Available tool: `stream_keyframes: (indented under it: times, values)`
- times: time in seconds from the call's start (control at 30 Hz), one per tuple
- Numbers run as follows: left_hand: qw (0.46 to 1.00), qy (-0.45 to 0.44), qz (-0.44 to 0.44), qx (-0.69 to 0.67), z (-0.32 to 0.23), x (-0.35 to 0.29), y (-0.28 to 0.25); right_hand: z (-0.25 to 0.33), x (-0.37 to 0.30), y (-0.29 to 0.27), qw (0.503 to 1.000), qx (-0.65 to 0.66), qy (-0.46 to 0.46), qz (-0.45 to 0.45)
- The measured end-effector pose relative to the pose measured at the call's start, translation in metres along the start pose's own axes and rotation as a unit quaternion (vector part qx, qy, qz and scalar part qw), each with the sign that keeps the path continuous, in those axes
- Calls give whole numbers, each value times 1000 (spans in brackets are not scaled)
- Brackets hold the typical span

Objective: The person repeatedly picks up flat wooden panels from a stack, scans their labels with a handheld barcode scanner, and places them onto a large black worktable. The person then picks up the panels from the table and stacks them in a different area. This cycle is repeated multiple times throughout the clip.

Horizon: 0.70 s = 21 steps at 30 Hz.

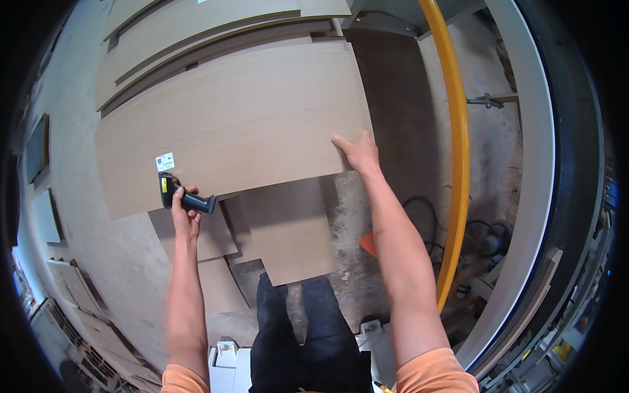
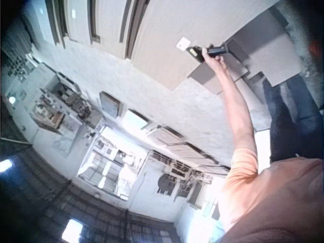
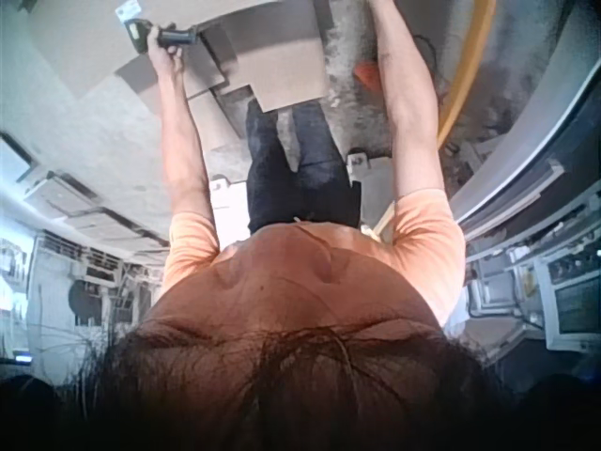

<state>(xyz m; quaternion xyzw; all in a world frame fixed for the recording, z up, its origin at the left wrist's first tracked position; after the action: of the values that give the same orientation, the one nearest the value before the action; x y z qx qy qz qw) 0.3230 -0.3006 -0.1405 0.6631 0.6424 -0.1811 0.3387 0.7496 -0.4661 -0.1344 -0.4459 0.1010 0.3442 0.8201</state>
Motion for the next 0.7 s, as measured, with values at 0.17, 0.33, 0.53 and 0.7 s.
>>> stream_keyframes:
  times: [0.17,0.33,0.53,0.7]
  values:
    - [994,9,-53,-92,16,-16,-68,-56,-85,21,992,87,51,82]
    - [991,-15,-89,-101,10,-70,-178,-101,-289,38,937,209,188,210]
    - [998,-40,-28,24,-1,-135,-245,-116,-372,36,831,489,258,60]
    - [998,-52,41,-24,16,-157,-242,-124,-377,-8,919,311,233,-65]
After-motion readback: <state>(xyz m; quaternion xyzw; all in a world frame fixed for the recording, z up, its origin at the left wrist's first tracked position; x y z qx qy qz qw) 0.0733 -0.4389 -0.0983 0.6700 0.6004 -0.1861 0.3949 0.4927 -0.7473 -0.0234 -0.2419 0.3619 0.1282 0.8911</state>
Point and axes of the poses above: each hand's wrist, its own x-axis towards the middle knuckle, its own y-axis out of the palm, z = x × y, the point moved 1 cm from there along x, towards the middle knuckle, and after that the axes turned 3 degrees about -x, right-handed, at the moved point
